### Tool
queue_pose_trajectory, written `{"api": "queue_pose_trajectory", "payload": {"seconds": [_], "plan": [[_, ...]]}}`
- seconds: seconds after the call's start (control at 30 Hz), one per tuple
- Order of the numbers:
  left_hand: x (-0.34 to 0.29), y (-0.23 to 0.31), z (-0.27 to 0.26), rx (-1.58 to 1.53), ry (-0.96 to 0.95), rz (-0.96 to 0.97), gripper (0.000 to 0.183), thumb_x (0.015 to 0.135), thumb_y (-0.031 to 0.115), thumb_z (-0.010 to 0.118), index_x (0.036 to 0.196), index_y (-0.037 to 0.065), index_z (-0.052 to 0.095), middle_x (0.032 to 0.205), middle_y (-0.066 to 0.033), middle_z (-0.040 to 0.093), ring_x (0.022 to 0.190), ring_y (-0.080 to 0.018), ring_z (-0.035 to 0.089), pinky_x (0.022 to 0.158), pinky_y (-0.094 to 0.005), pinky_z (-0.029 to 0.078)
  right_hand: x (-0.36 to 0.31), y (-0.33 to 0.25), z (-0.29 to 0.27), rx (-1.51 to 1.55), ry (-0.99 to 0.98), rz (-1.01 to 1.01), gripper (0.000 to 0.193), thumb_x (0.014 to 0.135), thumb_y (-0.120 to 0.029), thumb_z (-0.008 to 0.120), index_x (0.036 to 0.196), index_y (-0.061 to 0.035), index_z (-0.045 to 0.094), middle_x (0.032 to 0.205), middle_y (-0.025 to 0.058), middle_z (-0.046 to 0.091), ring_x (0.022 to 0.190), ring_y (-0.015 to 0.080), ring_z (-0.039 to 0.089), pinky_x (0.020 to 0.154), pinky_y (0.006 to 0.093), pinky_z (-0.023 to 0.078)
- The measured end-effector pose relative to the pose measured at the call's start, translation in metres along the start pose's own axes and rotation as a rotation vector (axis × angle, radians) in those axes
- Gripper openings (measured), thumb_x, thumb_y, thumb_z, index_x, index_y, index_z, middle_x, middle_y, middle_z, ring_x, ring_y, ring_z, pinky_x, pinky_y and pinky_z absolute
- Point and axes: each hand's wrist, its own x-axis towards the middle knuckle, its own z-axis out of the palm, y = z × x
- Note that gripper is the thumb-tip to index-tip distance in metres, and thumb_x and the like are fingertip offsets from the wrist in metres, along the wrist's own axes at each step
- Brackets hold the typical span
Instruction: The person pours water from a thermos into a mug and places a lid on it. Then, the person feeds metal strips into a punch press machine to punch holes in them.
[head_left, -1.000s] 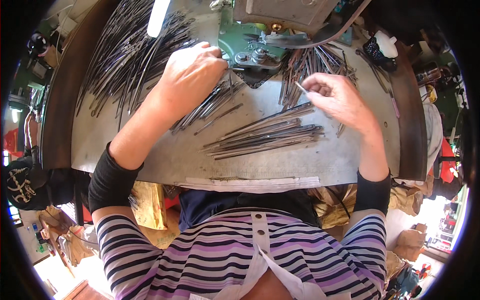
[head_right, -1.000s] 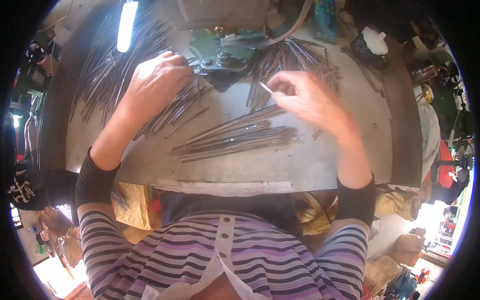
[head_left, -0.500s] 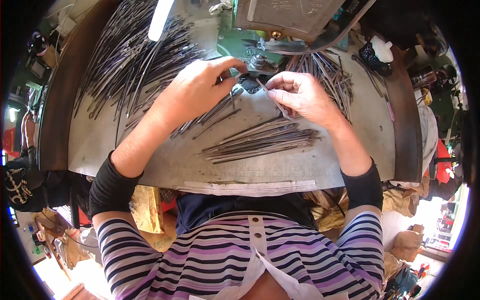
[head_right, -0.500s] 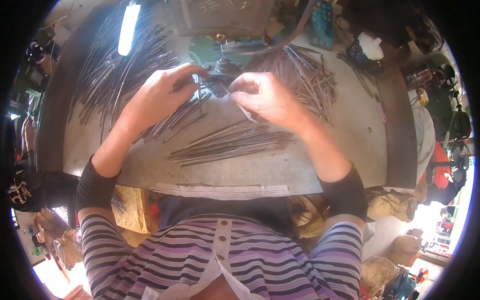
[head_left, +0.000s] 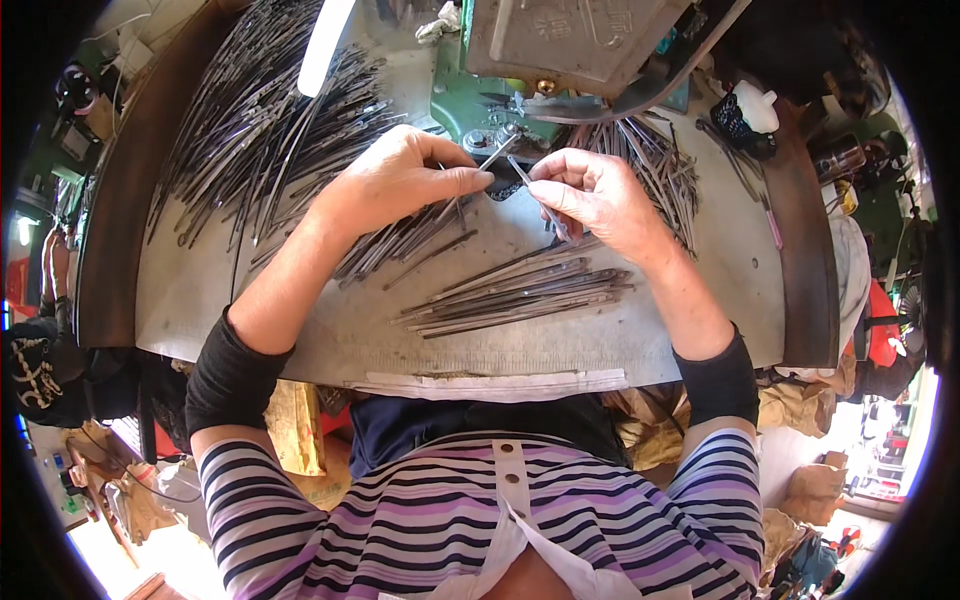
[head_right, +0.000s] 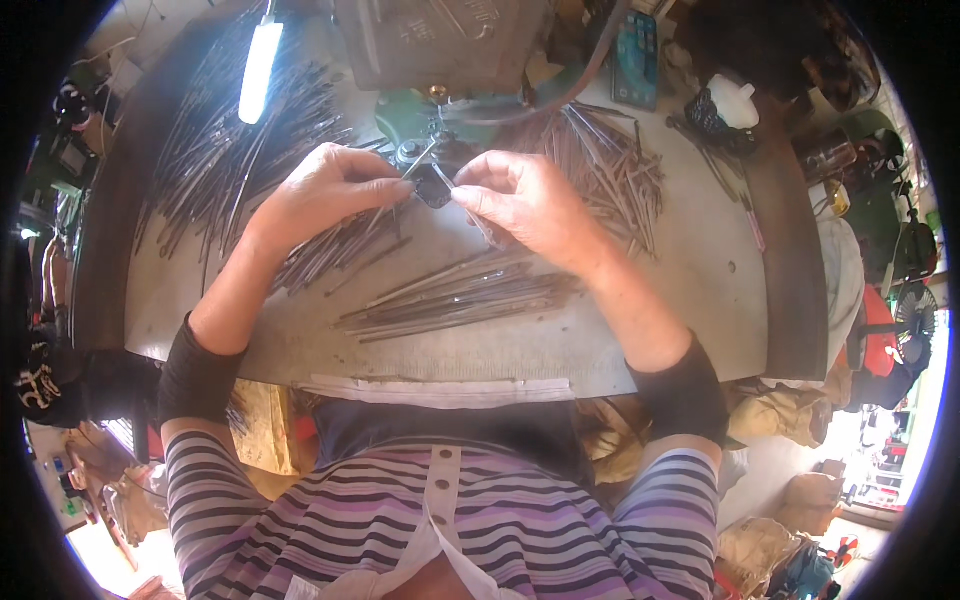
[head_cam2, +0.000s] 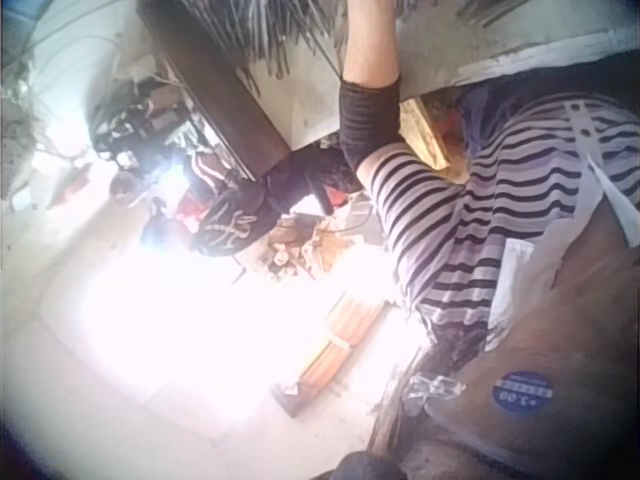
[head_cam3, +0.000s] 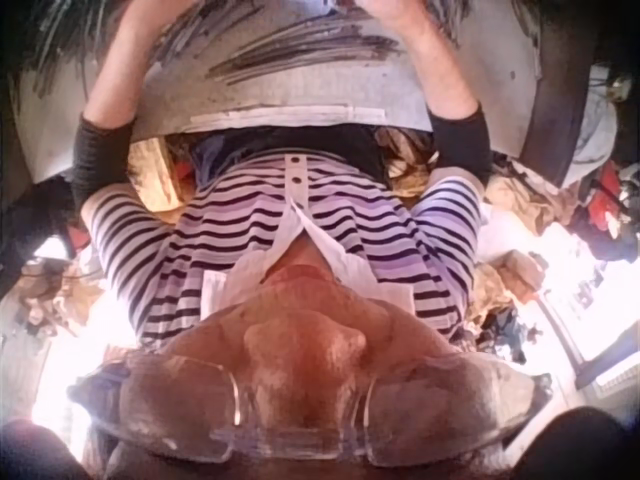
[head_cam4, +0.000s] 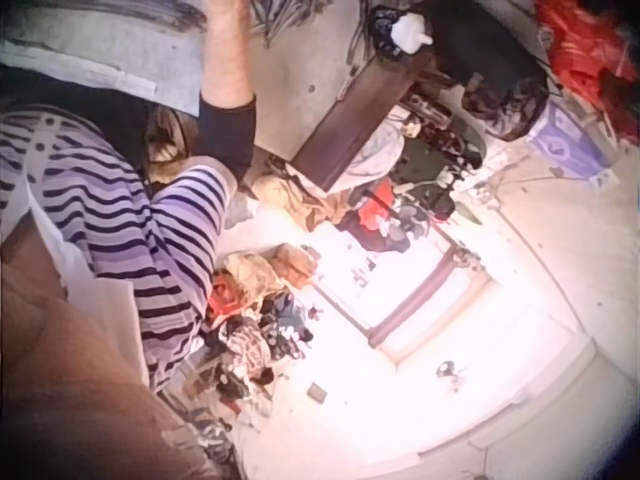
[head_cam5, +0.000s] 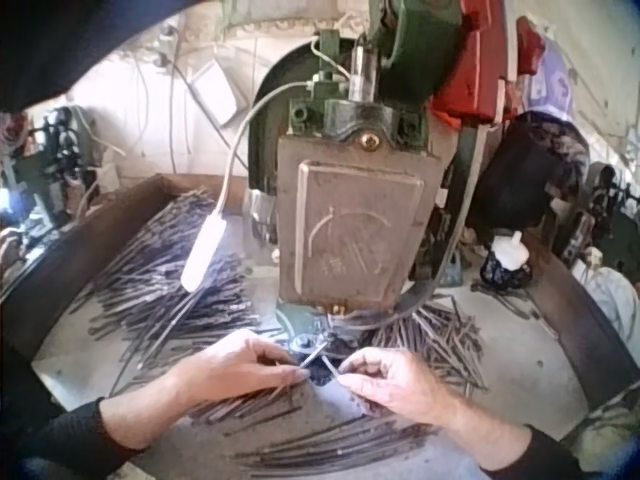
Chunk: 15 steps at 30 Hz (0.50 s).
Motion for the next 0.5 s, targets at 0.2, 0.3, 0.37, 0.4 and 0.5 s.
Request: {"api": "queue_pose_trajectory", "payload": {"seconds": [0.2, 0.3, 0.37, 0.4, 0.5], "plan": [[0.0025, 0.0023, -0.0001, -0.208, -0.101, -0.088, 0.030, 0.090, 0.030, 0.064, 0.087, 0.001, 0.071, 0.067, -0.0006, 0.065, 0.052, -0.0039, 0.053, 0.045, -0.0196, 0.042, 0.0020, -0.0008, 0.0002, 0.020, 0.041, 0.031, 0.019, 0.090, -0.018, 0.065, 0.100, -0.0020, 0.064, 0.071, -0.0011, 0.060, 0.057, 0.0048, 0.053, 0.049, 0.0197, 0.040], [0.0049, -0.0021, 0.0033, -0.258, -0.110, -0.093, 0.030, 0.092, 0.030, 0.062, 0.085, 0.001, 0.070, 0.065, -0.0003, 0.064, 0.049, -0.0043, 0.054, 0.044, -0.0190, 0.042, 0.0039, 0.0001, -0.0005, 0.047, 0.038, 0.031, 0.019, 0.090, -0.019, 0.066, 0.100, -0.0030, 0.064, 0.071, -0.0014, 0.060, 0.057, 0.0044, 0.052, 0.048, 0.0191, 0.040], [0.0059, -0.0029, 0.0043, -0.252, -0.113, -0.092, 0.030, 0.092, 0.030, 0.062, 0.085, 0.001, 0.070, 0.065, -0.0005, 0.064, 0.049, -0.0045, 0.055, 0.044, -0.0187, 0.043, 0.0045, 0.0000, -0.0008, 0.051, 0.030, 0.032, 0.021, 0.091, -0.018, 0.064, 0.102, -0.0006, 0.062, 0.072, -0.0012, 0.062, 0.055, 0.0032, 0.054, 0.047, 0.0176, 0.042], [0.0062, -0.0022, 0.0044, -0.283, -0.118, -0.097, 0.030, 0.092, 0.029, 0.062, 0.085, 0.001, 0.069, 0.065, -0.0005, 0.063, 0.049, -0.0046, 0.055, 0.043, -0.0188, 0.043, 0.0048, 0.0004, -0.0010, 0.051, 0.030, 0.032, 0.021, 0.091, -0.018, 0.064, 0.102, -0.0006, 0.062, 0.072, -0.0012, 0.062, 0.055, 0.0032, 0.054, 0.047, 0.0176, 0.042], [0.0060, -0.0007, 0.0048, -0.312, -0.116, -0.103, 0.030, 0.092, 0.029, 0.062, 0.085, 0.001, 0.069, 0.064, -0.0003, 0.062, 0.049, -0.0048, 0.056, 0.042, -0.0187, 0.044, 0.0055, 0.0015, -0.0014, 0.102, 0.038, 0.031, 0.019, 0.090, -0.019, 0.066, 0.100, -0.0035, 0.064, 0.070, -0.0017, 0.060, 0.056, 0.0041, 0.052, 0.048, 0.0187, 0.039]]}}
